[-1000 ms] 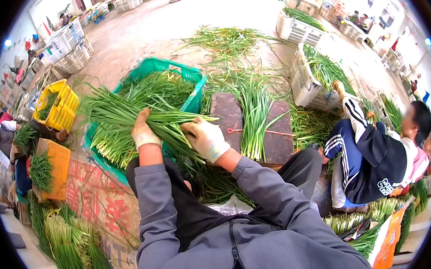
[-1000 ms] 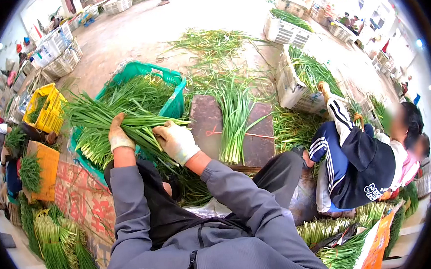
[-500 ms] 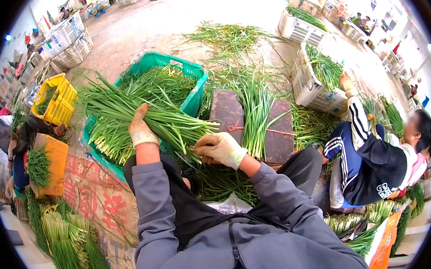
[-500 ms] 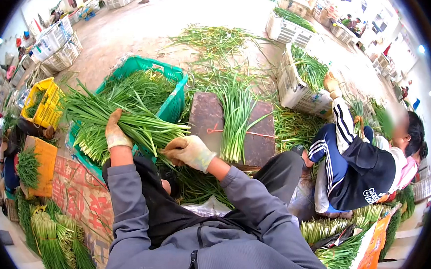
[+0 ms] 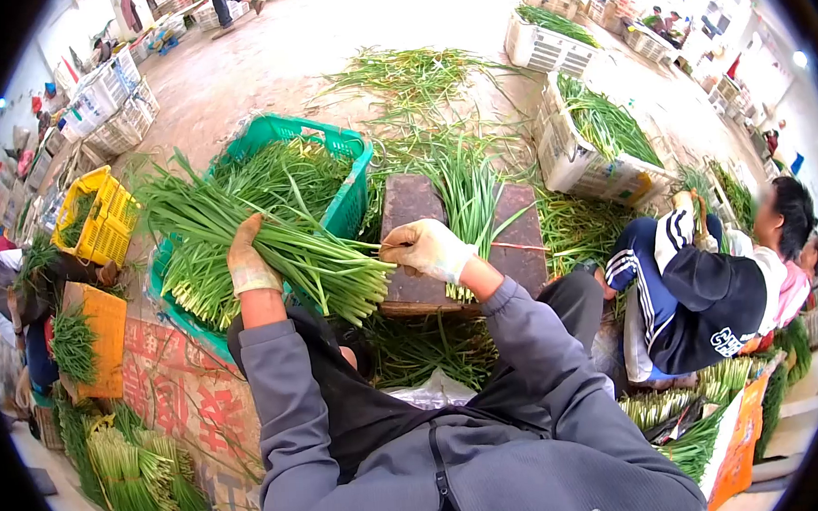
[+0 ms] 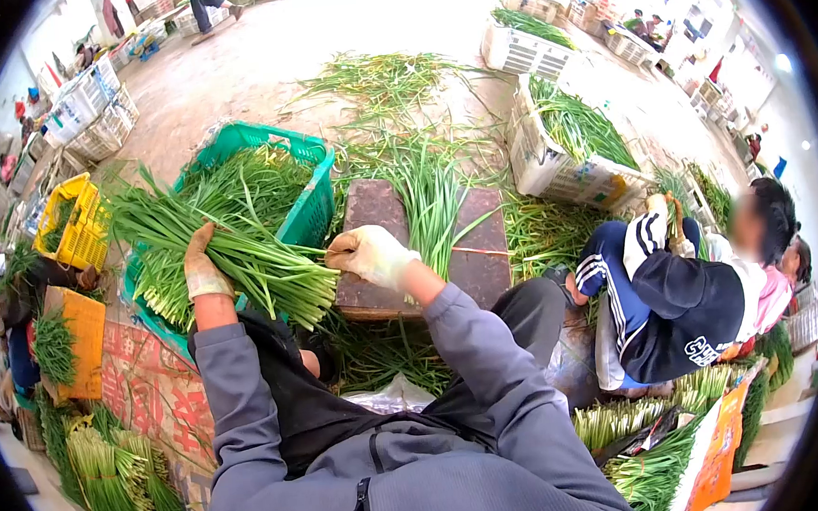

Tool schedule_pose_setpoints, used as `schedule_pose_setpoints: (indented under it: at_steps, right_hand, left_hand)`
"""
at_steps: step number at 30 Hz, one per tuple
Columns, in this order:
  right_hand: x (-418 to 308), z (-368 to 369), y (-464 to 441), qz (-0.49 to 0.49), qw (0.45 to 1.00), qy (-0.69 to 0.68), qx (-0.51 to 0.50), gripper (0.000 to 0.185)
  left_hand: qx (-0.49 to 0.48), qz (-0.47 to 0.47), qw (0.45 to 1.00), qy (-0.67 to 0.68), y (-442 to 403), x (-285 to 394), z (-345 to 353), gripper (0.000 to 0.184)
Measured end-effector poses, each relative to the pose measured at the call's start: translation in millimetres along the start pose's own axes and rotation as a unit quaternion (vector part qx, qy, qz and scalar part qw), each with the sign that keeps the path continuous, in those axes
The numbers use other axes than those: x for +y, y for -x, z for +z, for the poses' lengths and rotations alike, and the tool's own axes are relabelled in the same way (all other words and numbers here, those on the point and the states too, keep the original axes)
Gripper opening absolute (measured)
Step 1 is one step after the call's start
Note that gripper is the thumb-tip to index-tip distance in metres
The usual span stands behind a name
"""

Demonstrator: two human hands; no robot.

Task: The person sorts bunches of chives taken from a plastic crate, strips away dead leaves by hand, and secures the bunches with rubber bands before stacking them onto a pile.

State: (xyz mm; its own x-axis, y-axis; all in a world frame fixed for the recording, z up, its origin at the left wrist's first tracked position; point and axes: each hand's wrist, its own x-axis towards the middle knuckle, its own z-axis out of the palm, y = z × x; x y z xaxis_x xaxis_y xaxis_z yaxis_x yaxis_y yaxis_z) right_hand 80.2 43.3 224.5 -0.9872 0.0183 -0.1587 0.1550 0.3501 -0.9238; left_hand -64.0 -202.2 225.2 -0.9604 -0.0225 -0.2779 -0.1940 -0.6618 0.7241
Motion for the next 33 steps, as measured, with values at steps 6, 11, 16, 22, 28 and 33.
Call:
schedule_pose_setpoints:
  at_steps: [6, 11, 16, 22, 28, 33]
  right_hand:
    - [33.3, -14.2, 9.9, -0.074, 0.973, 0.071, 0.209, 0.015]
    - [2.1, 25.7, 25.0, -0.305, 0.92, 0.17, 0.178, 0.022]
    - [-6.3, 66.9, -6.1, -0.266, 0.894, 0.324, 0.162, 0.02]
    - [29.3, 51.6, 10.0, -0.362, 0.886, 0.282, 0.073, 0.007]
    - [88.3, 51.9, 60.5, -0.023, 0.81, 0.451, -0.373, 0.029]
    - [-12.9, 66.7, 35.2, 0.016, 0.996, 0.039, -0.08, 0.035]
  left_hand:
    - [0.004, 0.029, 0.999, -0.027, -10.3, 0.0, -11.0, 0.023]
    - [0.028, 0.059, 0.997, -0.047, -13.2, -5.0, -6.4, 0.029]
    - [0.028, 0.042, 0.998, -0.043, -11.0, -16.5, -0.6, 0.038]
    - [0.046, 0.063, 0.996, -0.046, -13.6, 0.8, -15.3, 0.032]
    - [0.064, 0.068, 0.995, 0.024, -28.1, 12.7, -23.9, 0.025]
    - [0.067, 0.061, 0.996, 0.013, -17.3, 3.3, -9.4, 0.03]
